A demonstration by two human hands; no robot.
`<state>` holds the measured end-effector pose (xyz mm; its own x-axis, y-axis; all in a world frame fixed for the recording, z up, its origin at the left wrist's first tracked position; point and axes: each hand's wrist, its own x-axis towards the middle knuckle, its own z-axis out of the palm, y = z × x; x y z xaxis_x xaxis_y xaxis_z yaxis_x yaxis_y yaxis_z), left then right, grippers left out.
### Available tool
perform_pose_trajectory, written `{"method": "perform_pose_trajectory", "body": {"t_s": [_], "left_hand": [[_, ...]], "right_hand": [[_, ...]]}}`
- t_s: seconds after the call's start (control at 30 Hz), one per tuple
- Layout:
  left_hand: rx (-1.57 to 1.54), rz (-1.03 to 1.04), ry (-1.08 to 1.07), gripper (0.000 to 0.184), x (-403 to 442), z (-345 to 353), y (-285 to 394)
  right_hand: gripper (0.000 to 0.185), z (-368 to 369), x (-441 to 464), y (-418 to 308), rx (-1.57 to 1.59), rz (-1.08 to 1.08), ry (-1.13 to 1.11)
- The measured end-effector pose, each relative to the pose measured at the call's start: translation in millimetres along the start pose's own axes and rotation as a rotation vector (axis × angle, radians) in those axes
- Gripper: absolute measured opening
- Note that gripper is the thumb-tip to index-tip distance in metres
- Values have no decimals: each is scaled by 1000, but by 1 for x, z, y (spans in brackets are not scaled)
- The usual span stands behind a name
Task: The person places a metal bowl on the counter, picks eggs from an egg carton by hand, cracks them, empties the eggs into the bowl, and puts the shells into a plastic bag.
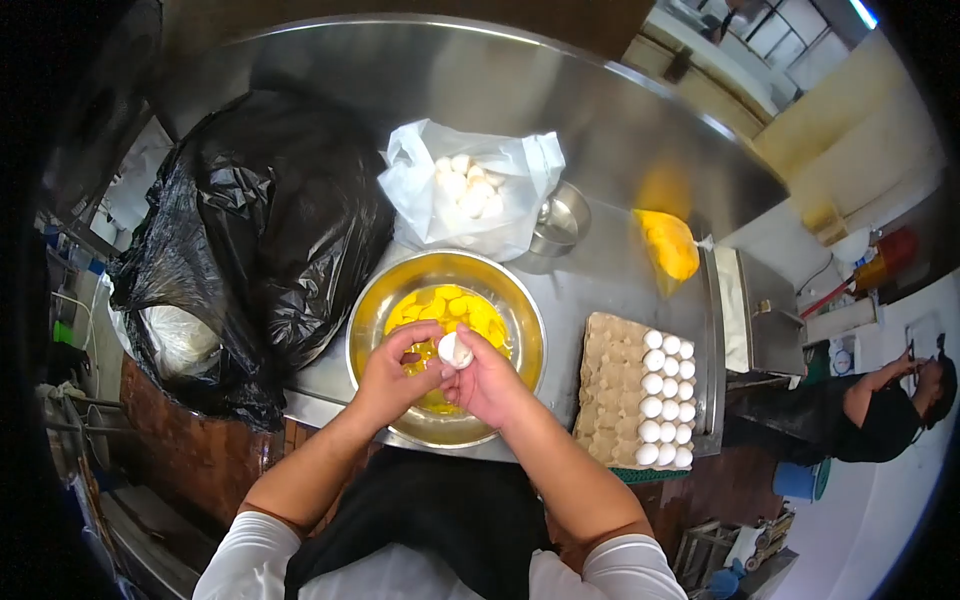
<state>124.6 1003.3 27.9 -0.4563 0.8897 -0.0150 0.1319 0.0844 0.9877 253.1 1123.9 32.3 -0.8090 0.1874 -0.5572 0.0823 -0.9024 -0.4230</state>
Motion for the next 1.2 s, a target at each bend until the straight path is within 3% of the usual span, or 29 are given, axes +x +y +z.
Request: {"method": "perform_pose_trajectory", "body": {"t_s": [0.03, 0.13, 0.27, 0.33, 0.4, 0.47, 0.53, 0.63, 0.7, 0.73, 0.77, 0.87, 1.03, 1.1, 1.2], "left_hand": [[-20, -39, 42, 57, -4, -1, 5], [-41, -2, 97, 61, -12, -13, -1], [-135, -92, 129, 57, -25, -21, -7], [-151, -97, 122, 57, -31, -20, -7], [-156, -104, 113, 56, -38, -19, -7], [-154, -111, 109, 55, -42, -21, -5], [-148, -126, 79, 51, -45, -26, -3], [-249, -149, 80, 49, -53, -30, -9], [-293, -120, 71, 47, -55, -27, -13], [-278, -120, 63, 47, -54, -26, -12], [-265, -122, 47, 47, -55, -27, -9], [-276, -144, 14, 45, -56, -24, -9], [-212, -154, -49, 44, -48, -25, -14], [-215, -165, -84, 44, -43, -23, -12], [-215, -166, -131, 42, -36, -18, -11]], "right_hand": [[39, 0, 3, -9, 19, 21, -1], [39, 25, 19, -54, -151, -188, 51], [43, 62, 66, -132, -314, -659, 146], [50, 82, 78, -163, -796, -804, 461], [48, 81, 90, -177, -1405, -763, 692], [44, 74, 107, -190, -1752, -844, 813], [39, 64, 120, -203, -1837, -1095, 810], [35, 90, 100, -195, -1796, -882, 779], [42, 58, 120, -187, -1936, -889, 651], [49, 57, 121, -180, -2056, -693, 590], [54, 48, 122, -170, -2086, -734, 596], [51, 63, 65, -141, -1772, -930, 510], [44, -3, -10, -139, -1578, -1212, 604], [42, -35, -71, -150, -1483, -1077, 702], [34, -100, -163, -139, -1390, -977, 1046]]}}
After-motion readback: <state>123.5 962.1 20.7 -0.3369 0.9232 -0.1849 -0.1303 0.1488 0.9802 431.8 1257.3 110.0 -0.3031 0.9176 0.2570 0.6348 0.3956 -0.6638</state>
